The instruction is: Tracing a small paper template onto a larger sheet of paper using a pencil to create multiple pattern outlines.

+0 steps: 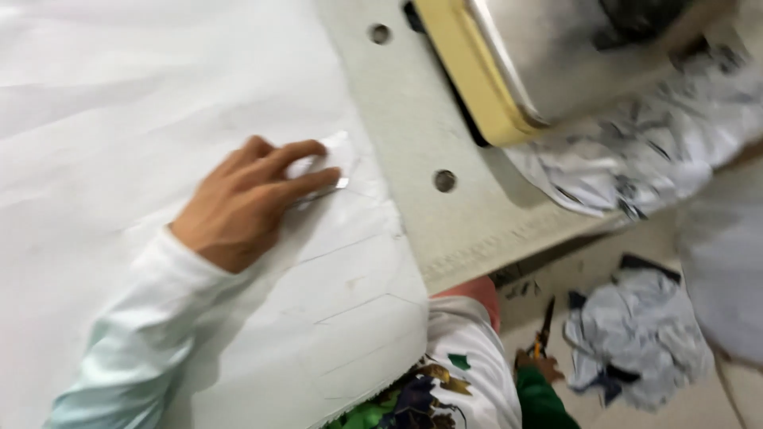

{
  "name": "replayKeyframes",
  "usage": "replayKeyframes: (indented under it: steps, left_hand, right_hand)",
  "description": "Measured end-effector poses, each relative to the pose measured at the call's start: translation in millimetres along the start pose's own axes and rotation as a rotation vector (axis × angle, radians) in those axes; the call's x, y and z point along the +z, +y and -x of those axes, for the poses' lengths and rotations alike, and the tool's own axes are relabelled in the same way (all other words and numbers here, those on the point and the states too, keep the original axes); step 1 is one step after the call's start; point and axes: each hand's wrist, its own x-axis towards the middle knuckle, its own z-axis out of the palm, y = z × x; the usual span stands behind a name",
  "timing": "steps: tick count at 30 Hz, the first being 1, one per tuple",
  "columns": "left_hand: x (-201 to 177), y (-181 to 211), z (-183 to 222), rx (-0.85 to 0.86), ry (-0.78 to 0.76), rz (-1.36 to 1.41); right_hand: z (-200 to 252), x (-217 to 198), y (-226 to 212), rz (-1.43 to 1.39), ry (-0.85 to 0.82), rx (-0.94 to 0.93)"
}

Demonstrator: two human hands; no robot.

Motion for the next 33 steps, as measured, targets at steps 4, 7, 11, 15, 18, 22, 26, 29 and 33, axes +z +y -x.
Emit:
replayKeyframes:
  steps: [4,7,11,15,18,22,26,29,33]
  left_hand:
    - [7,-4,4,0.067,0.08,-0.113]
    - [6,-5,2,0.082,0.118,-0.138]
    - [8,-3,1,0.089,0.127,-0.136]
    - [6,-8,0,0.084,0.081,-0.074]
    - [7,-5,-2,0.127,0.142,-0.04]
    - [11,-3,-2,0.055,0.101,-0.019]
    - [12,2,5,0.013,0.23,0.037]
    - [23,1,6,-0.013,0.273,0.033]
    - [38,-4,6,-0.053,0.315,-0.047]
  right_hand:
    - [-4,-15,-53,-0.01,0.132,-0.062]
    - [64,-101,-59,-0.359,0.362,-0.18]
    - [88,-199,-55,-0.522,0.998,-0.714]
    - [241,-372,-126,-1.437,0.822,-1.145]
    - [366,-478,-142,-0.637,0.855,-1.819]
    - [445,-510,-236,-0.412,0.59,-2.4]
    - [453,-491,-311,-0.387,0.44,-2.412]
    - [458,-487,-338,-0.491,0.02,-2.321]
    - [467,-487,-339,-0.483,0.015,-2.38]
